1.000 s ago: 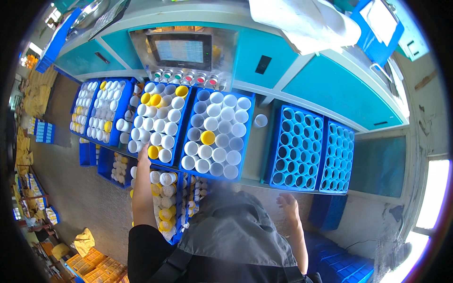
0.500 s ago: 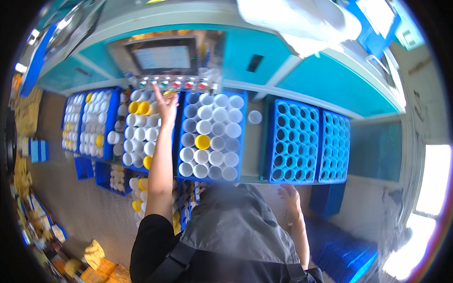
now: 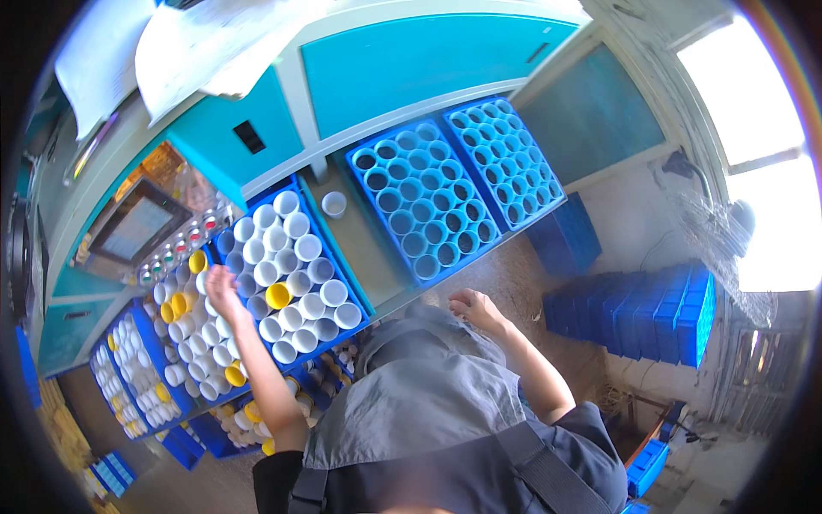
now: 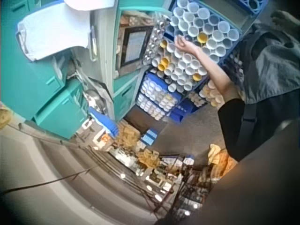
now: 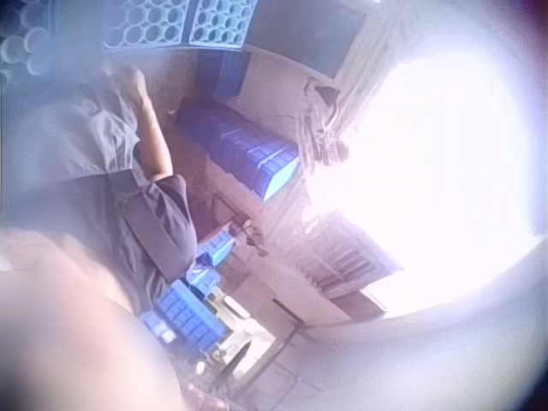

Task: The person weighs a small white item, then places white and yellow cylindrical components into blue trays. They carry trays to a machine, load blue cylindrical parts into a green machine, and continue handling components in trays throughout the process.

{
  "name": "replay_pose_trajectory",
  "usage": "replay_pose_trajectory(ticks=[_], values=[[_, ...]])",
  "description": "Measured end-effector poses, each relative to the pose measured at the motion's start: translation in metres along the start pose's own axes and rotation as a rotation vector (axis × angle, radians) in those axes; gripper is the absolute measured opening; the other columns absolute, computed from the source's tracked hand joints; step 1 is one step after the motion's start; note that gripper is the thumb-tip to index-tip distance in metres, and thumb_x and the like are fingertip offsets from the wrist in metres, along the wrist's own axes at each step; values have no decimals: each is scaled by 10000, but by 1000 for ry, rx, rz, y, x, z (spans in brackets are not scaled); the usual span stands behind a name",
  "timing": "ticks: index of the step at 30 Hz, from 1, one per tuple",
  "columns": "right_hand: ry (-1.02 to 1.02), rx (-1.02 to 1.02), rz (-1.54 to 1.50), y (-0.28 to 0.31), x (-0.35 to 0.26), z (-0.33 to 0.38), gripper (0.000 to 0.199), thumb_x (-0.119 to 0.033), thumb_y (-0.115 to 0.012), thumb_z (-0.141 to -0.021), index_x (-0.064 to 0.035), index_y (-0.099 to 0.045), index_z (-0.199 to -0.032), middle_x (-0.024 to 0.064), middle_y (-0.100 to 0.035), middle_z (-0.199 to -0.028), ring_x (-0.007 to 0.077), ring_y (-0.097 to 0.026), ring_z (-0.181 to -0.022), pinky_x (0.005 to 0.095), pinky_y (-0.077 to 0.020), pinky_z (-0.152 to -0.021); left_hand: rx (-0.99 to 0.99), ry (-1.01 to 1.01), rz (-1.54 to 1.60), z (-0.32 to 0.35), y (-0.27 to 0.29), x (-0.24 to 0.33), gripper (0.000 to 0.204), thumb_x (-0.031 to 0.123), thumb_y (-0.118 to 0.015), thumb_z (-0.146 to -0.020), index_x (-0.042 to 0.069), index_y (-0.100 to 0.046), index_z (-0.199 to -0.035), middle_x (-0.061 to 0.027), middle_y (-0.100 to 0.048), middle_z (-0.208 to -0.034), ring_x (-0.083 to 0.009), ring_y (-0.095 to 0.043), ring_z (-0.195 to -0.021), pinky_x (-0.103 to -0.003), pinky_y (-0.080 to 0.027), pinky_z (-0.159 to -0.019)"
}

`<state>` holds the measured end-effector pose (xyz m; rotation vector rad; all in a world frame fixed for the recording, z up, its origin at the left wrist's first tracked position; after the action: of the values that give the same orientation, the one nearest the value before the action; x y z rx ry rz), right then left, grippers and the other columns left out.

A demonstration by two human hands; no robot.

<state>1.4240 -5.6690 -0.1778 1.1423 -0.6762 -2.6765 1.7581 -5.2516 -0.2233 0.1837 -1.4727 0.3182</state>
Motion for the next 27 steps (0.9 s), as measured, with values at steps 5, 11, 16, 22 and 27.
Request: replay_pose_trajectory(ticks=[5, 11, 16, 22, 27], values=[[43, -27, 7, 42, 37, -2, 338, -265, -627, -933, 7, -681, -1127, 130, -734, -936, 221, -703, -877, 365, -549, -802, -729, 461, 47, 187, -99, -52, 295, 182, -671, -956, 24, -623, -1200, -66, -691, -1035, -123, -651, -863, -252, -523, -729], [-21, -41, -89, 133, 135, -37, 356, -287, -626, -941, 8, -680, -1132, 124, -731, -945, 225, -702, -877, 368, -568, -762, -1158, 622, -328, 342, -195, -115, 427, 237, -667, -980, -6, -583, -1322, -128, -722, -1142, -190, -676, -1066, -305, -500, -919], [-40, 25, -110, 242, 229, -108, 361, -284, -634, -939, 20, -675, -1129, 136, -730, -952, 231, -706, -892, 383, -573, -777, -422, 1017, 129, 418, -276, -154, 375, 186, -596, -995, -6, -476, -1294, -199, -612, -1242, -368, -643, -1113, -503, -533, -985], [-6, 110, -156, 337, 280, -145, 304, -234, -632, -985, -5, -634, -1185, 74, -704, -960, 155, -677, -844, 301, -552, -693, -162, 965, 369, 456, -346, -169, 483, 228, -610, -1004, -70, -426, -1337, -233, -510, -1360, -359, -537, -1284, -480, -483, -1082], [61, 215, -216, 348, 287, -161, 308, -222, -620, -988, -1, -614, -1203, 93, -708, -981, 154, -686, -878, 300, -559, -730, 57, 981, 379, 457, -358, -170, 463, 265, -599, -1014, -67, -463, -1306, -212, -570, -1309, -326, -594, -1235, -481, -495, -1068]])
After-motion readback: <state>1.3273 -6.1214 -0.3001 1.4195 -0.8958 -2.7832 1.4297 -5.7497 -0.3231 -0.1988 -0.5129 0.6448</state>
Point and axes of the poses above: each hand's wrist, its own z-axis away from the middle knuckle, its own y-axis out of the back of the hand, x = y × z, the point moved 1 cm from there along -z, towards the middle knuckle
